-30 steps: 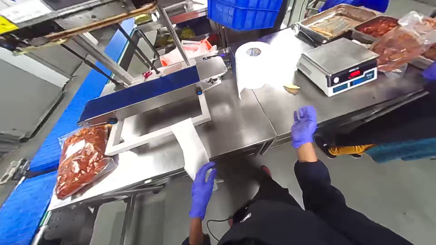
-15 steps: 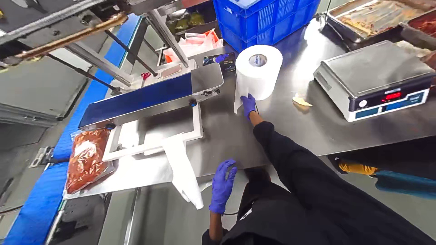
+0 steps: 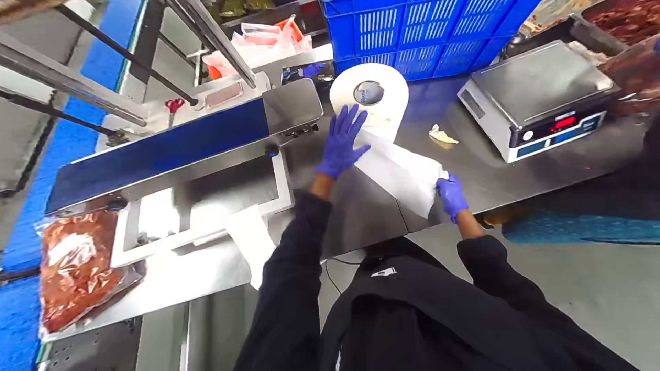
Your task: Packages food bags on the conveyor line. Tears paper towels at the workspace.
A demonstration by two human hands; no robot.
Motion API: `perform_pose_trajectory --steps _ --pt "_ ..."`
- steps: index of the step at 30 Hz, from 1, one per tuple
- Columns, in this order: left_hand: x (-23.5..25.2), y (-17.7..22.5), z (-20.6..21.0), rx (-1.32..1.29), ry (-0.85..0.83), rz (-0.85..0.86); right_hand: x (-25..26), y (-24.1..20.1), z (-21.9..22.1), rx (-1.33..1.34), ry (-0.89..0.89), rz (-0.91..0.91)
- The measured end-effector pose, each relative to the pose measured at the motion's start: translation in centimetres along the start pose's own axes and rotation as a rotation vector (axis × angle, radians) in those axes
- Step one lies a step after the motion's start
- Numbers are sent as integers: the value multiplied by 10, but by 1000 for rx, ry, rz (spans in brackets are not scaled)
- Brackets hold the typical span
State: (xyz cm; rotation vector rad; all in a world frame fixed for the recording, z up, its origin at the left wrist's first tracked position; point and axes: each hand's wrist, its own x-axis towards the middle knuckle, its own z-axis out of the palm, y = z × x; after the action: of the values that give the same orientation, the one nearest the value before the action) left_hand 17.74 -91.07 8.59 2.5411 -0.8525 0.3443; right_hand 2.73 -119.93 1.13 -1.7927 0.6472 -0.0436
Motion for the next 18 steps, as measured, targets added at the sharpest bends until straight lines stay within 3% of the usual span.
perform_pose_trajectory --steps 2,5,8,10,13,16,18 --pt "31 -1 -5 37 -95 6 9 3 -21 31 153 24" --pt "62 -8 21 39 9 27 33 -10 -38 87 275 -48" --pt "50 19 13 -26 6 -103 51 -29 -36 227 122 -317" --pt "54 17 23 -8 78 -110 63 -50 -13 248 -48 -507" --pt "61 11 34 -5 140 -105 64 -84 49 177 -235 -511" --pt "65 6 37 -32 179 -99 68 -79 125 162 -22 -671" --pt "66 8 38 -13 131 -156 66 -69 148 278 146 -666"
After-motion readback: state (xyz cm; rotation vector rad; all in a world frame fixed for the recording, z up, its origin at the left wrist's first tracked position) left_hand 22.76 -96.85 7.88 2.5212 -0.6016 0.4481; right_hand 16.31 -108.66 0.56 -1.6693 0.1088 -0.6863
